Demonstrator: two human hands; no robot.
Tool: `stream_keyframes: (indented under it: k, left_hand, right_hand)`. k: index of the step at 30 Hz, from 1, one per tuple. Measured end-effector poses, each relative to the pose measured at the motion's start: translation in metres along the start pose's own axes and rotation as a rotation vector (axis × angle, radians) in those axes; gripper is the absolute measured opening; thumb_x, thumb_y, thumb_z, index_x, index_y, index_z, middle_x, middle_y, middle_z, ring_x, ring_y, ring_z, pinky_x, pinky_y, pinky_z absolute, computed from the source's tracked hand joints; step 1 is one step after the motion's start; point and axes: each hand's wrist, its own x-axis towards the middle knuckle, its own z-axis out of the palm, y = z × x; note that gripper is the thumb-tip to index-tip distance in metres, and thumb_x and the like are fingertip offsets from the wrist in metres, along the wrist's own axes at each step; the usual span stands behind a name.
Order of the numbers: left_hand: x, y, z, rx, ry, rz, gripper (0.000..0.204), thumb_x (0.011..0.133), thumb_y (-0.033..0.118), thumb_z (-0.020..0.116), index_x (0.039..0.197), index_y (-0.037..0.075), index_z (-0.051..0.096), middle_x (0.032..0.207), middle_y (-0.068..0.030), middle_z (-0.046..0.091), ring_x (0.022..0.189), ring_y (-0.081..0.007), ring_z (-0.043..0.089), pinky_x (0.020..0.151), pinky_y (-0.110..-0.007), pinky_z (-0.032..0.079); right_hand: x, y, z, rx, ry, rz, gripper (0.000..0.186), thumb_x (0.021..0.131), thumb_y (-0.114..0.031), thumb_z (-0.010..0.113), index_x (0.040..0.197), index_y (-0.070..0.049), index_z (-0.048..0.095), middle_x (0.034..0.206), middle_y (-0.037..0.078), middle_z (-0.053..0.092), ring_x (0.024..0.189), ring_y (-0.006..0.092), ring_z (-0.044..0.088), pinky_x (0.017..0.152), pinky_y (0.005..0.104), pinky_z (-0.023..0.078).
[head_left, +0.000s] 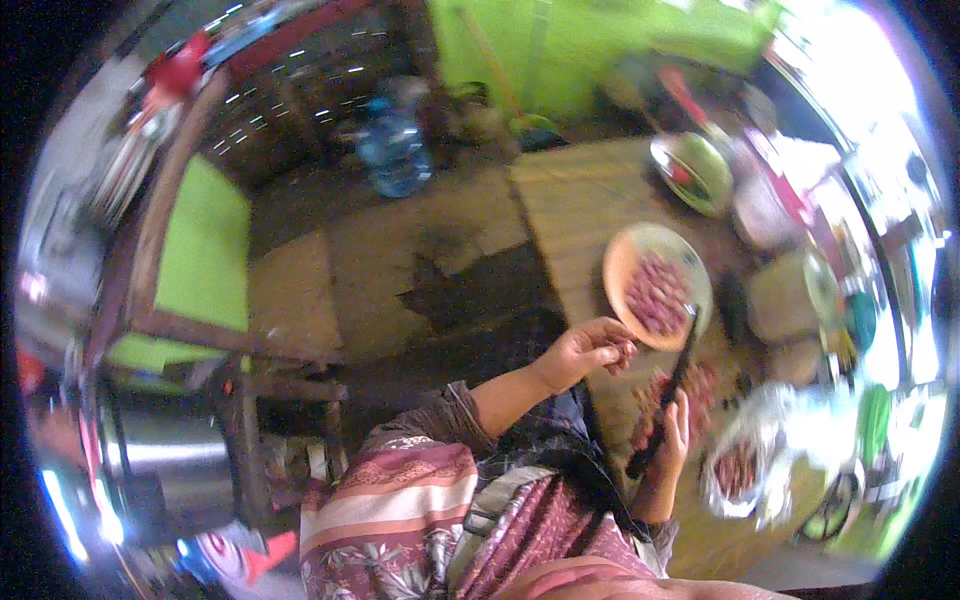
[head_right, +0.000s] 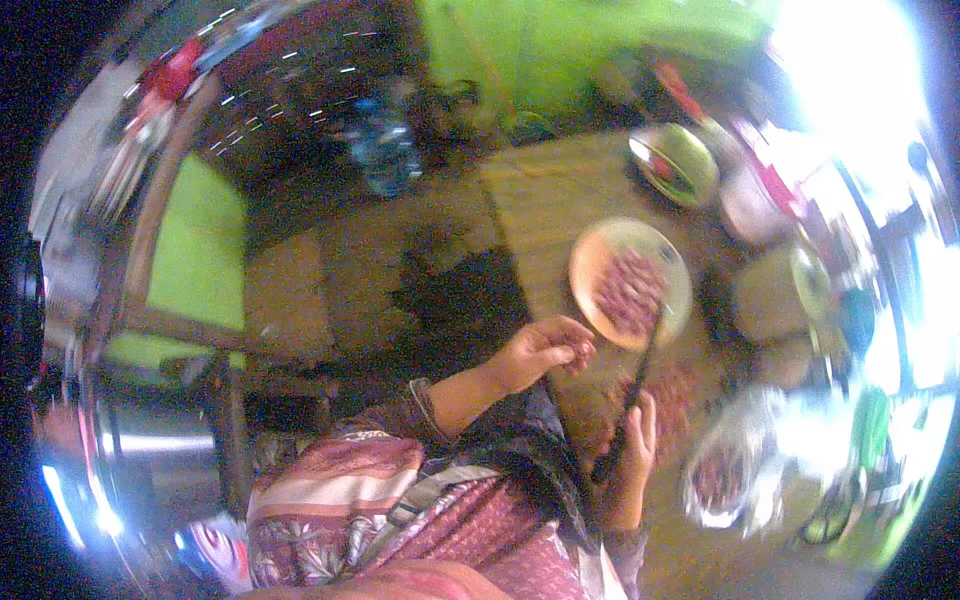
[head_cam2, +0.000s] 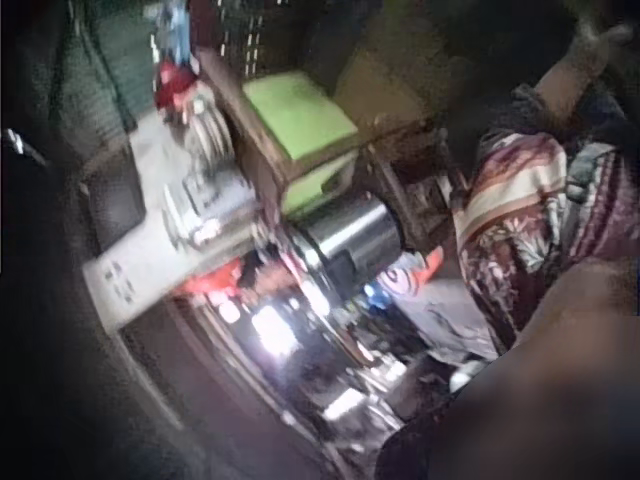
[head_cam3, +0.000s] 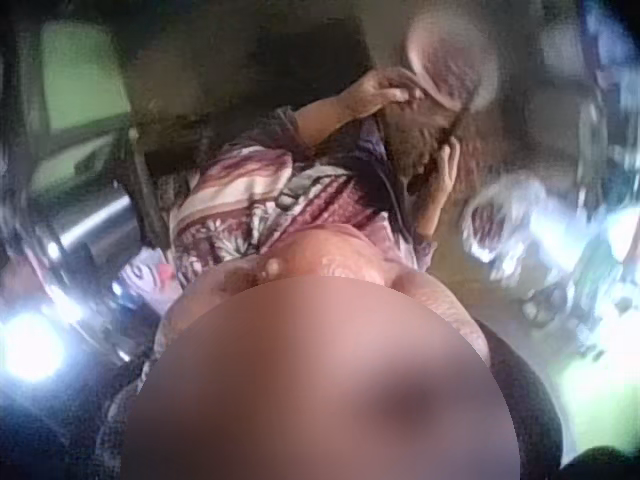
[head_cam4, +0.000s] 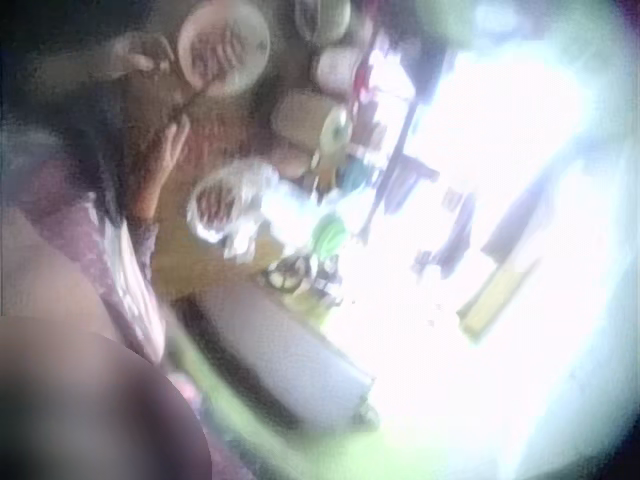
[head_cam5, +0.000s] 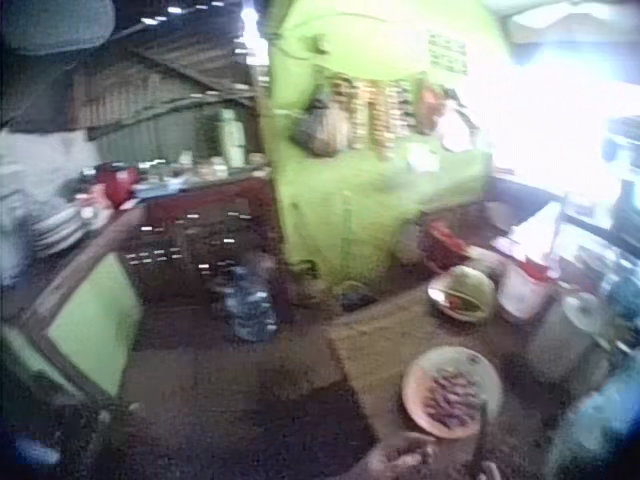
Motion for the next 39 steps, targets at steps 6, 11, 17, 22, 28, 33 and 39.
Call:
stream_keyframes:
  k: [6, 11, 17, 22, 28, 33, 39]
  left_hand:
    - [-0.042, 0.063, -0.048, 0.077, 0.090, 0.134, 0.023, 0.081, 0.003, 0.057, 0.104, 0.003, 0.055, 0.091, -0.0033, 0.058, 0.085, -0.0127, 0.057, 0.077, -0.030, 0.048]
    - [-0.065, 0.071, -0.052, 0.163, 0.229, 0.046, 0.019, 0.082, 0.007, 0.059, 0.099, 0.003, 0.054, 0.086, -0.0042, 0.058, 0.078, -0.0125, 0.058, 0.067, -0.027, 0.050]
    - [-0.081, 0.075, -0.054, 0.215, 0.173, 0.094, 0.018, 0.077, 0.011, 0.058, 0.093, 0.003, 0.055, 0.082, -0.0031, 0.057, 0.072, -0.0109, 0.056, 0.062, -0.026, 0.048]
    - [-0.085, 0.068, -0.048, 0.273, 0.164, 0.126, 0.017, 0.075, 0.009, 0.059, 0.091, 0.004, 0.055, 0.081, -0.0031, 0.058, 0.073, -0.0116, 0.055, 0.065, -0.026, 0.047]
    - [-0.077, 0.044, -0.041, 0.327, 0.152, 0.104, 0.017, 0.077, 0.008, 0.059, 0.094, 0.005, 0.055, 0.093, -0.0029, 0.059, 0.078, -0.0078, 0.053, 0.061, -0.023, 0.046]
    - [-0.047, 0.010, -0.009, 0.202, 0.150, -0.100, 0.019, 0.077, 0.003, 0.061, 0.095, 0.004, 0.054, 0.090, -0.0041, 0.059, 0.075, -0.0101, 0.056, 0.062, -0.023, 0.047]
    - [-0.006, -0.036, 0.054, -0.009, 0.007, -0.108, 0.018, 0.080, -0.001, 0.060, 0.097, 0.003, 0.054, 0.096, -0.0089, 0.062, 0.085, -0.0152, 0.059, 0.073, -0.027, 0.048]
  right_hand:
    - [0.036, 0.007, 0.048, -0.051, -0.306, -0.023, 0.033, 0.093, -0.027, 0.038, 0.119, -0.005, 0.043, 0.058, 0.000, 0.040, 0.045, 0.0077, 0.036, 0.041, 0.0200, 0.030]
    - [0.049, 0.022, 0.073, -0.098, -0.356, 0.069, 0.034, 0.094, -0.029, 0.037, 0.118, -0.005, 0.044, 0.058, -0.001, 0.039, 0.045, 0.0074, 0.036, 0.041, 0.0205, 0.030]
    - [0.046, 0.039, 0.097, -0.147, -0.576, 0.176, 0.034, 0.094, -0.030, 0.038, 0.116, -0.005, 0.045, 0.061, -0.002, 0.040, 0.047, 0.0063, 0.035, 0.043, 0.0186, 0.027]
    - [0.037, 0.043, 0.103, -0.136, -0.551, 0.218, 0.034, 0.093, -0.030, 0.039, 0.115, -0.005, 0.047, 0.063, -0.001, 0.042, 0.048, 0.0060, 0.036, 0.044, 0.0177, 0.028]
    - [0.021, 0.030, 0.085, -0.204, -0.503, 0.111, 0.036, 0.092, -0.028, 0.042, 0.120, -0.005, 0.043, 0.064, -0.001, 0.043, 0.050, 0.0064, 0.038, 0.044, 0.0184, 0.030]
    - [0.010, 0.011, 0.033, -0.266, -0.403, -0.026, 0.041, 0.092, -0.027, 0.044, 0.127, -0.007, 0.038, 0.066, 0.000, 0.049, 0.056, 0.0085, 0.046, 0.053, 0.0210, 0.037]
    - [-0.027, -0.005, -0.030, -0.662, -0.193, -0.188, 0.049, 0.091, -0.034, 0.044, 0.135, -0.017, 0.030, 0.089, 0.013, 0.062, 0.069, 0.0214, 0.059, 0.069, 0.0343, 0.046]
